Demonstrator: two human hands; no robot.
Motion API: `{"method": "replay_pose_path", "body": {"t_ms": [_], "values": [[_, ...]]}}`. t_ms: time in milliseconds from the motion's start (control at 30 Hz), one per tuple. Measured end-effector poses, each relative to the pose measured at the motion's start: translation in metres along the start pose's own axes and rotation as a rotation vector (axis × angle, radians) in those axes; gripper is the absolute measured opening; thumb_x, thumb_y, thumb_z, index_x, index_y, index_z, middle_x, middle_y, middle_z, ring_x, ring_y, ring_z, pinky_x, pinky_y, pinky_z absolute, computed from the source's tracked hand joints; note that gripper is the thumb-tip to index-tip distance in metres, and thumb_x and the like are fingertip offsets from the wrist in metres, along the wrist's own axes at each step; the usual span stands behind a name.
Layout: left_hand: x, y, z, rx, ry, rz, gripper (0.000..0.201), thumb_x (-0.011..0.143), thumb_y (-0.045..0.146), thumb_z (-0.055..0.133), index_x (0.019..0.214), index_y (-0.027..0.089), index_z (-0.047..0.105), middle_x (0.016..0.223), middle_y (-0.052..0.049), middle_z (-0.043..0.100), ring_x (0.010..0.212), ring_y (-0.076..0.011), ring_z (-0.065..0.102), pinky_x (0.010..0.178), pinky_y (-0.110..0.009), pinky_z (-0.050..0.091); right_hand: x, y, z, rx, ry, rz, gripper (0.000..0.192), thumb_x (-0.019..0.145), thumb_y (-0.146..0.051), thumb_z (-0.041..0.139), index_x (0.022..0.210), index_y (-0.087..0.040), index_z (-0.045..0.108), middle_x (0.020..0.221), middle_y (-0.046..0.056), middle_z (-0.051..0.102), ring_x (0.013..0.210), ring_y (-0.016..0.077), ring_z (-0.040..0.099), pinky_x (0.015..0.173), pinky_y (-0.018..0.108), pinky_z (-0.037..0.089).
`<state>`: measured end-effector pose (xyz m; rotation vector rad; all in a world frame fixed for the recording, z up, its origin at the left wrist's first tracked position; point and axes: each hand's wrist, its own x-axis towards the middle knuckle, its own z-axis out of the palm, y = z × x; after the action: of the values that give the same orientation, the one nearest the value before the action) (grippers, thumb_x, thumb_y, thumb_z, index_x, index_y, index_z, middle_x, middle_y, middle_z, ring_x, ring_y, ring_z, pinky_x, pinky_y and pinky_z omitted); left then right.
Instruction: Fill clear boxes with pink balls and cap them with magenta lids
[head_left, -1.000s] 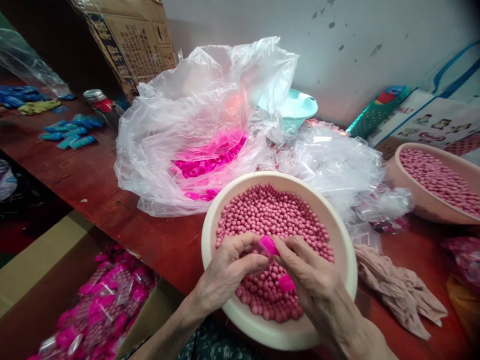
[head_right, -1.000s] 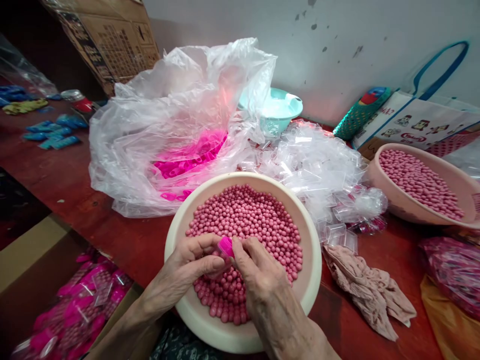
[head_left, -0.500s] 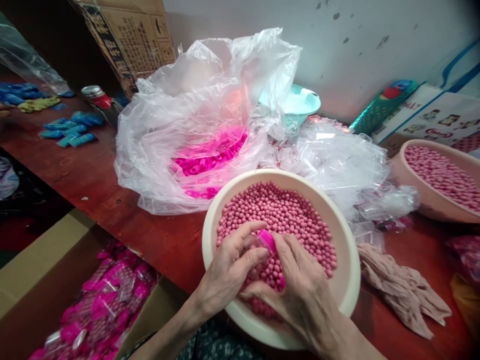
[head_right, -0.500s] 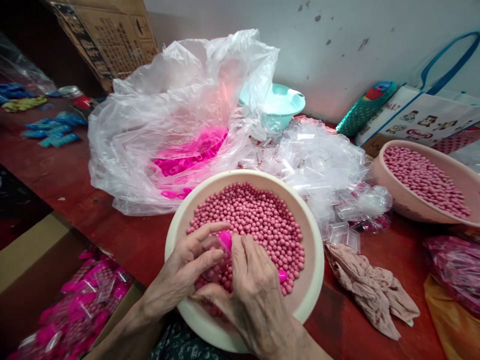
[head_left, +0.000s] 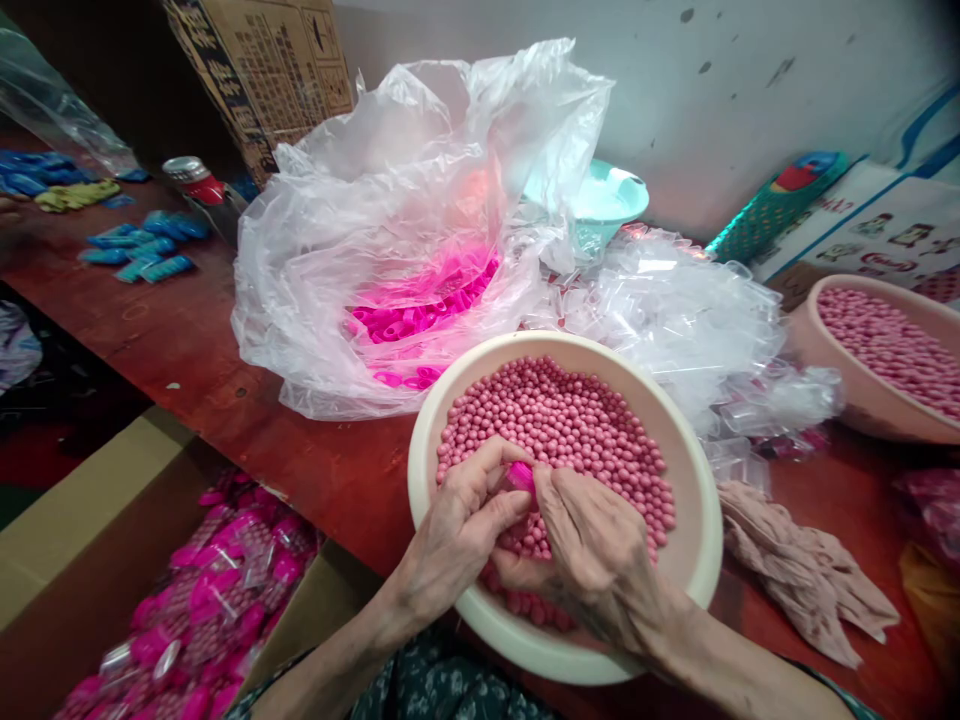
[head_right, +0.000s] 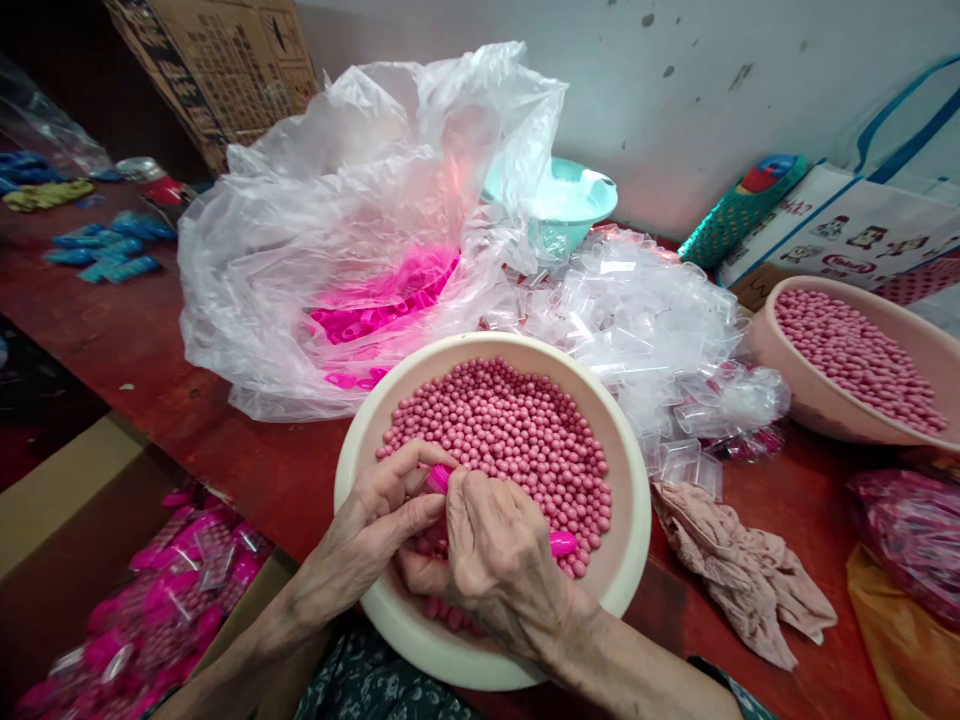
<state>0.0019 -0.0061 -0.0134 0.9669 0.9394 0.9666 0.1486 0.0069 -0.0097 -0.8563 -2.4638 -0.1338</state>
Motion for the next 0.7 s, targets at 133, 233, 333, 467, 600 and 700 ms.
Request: {"method": "replay_pose_path", "body": {"t_ms": [133,233,333,467,600,700], "values": [[0.004,0.001,0.001,-0.025,0.086,0.010,0.017,0.088,0.021,0.050,0.105,0.022,0.048,0.080,0.002,0.053,0.069,-0.0088,0.048,0.062,-0.020,0.038,-0.004,0.010,-0.002,0.506,-0.031,0.351,0.044,0.075,-0.030,0.068,0.111,-0.010,0.054,0.093,0.012,0.062,0.084,0.0230,0.060,0.068,0.036,0.055],[0.005,0.004,0.001,-0.046,0.099,-0.012,0.026,0.087,0.024,0.051,0.112,0.023,0.044,0.081,0.001,0.054,0.067,-0.0092,0.048,0.060,-0.020,0.042,-0.010,0.022,-0.012,1.060,-0.025,0.832,0.046,0.077,-0.033,0.067,0.117,-0.021,0.049,0.092,0.004,0.064,0.071,0.0140,0.063,0.060,0.026,0.055],[0.004,0.005,0.002,-0.012,0.053,-0.039,0.030,0.086,0.025,0.052,0.115,0.024,0.045,0.079,0.002,0.055,0.065,-0.0088,0.048,0.059,-0.020,0.042,-0.012,0.028,-0.016,1.280,0.129,1.116,0.022,0.079,-0.032,0.065,0.095,-0.020,0.057,0.077,-0.002,0.062,0.058,0.0071,0.058,0.056,0.018,0.051],[0.001,0.004,0.002,0.010,0.056,-0.045,0.033,0.086,0.025,0.053,0.119,0.025,0.044,0.079,0.001,0.056,0.063,-0.0084,0.048,0.056,-0.018,0.039,-0.005,0.018,-0.010,0.918,0.190,0.883,0.016,0.087,-0.029,0.055,0.097,-0.019,0.061,0.081,0.001,0.064,0.073,0.0113,0.061,0.067,0.021,0.053],[0.000,0.001,0.002,-0.054,0.078,-0.036,0.036,0.086,0.025,0.053,0.121,0.024,0.044,0.079,0.000,0.056,0.061,-0.0076,0.046,0.053,-0.017,0.035,-0.003,0.005,-0.001,0.486,-0.061,0.363,0.053,0.085,-0.040,0.053,0.127,-0.009,0.043,0.119,0.017,0.056,0.112,0.0244,0.053,0.091,0.036,0.049],[0.000,0.000,0.001,-0.059,0.102,-0.027,0.035,0.085,0.023,0.054,0.120,0.025,0.046,0.074,0.002,0.053,0.060,-0.0073,0.045,0.056,-0.018,0.037,-0.007,0.000,0.006,0.307,-0.137,0.244,0.082,0.077,-0.049,0.060,0.136,-0.005,0.025,0.130,0.023,0.046,0.124,0.0302,0.041,0.097,0.043,0.045]]}}
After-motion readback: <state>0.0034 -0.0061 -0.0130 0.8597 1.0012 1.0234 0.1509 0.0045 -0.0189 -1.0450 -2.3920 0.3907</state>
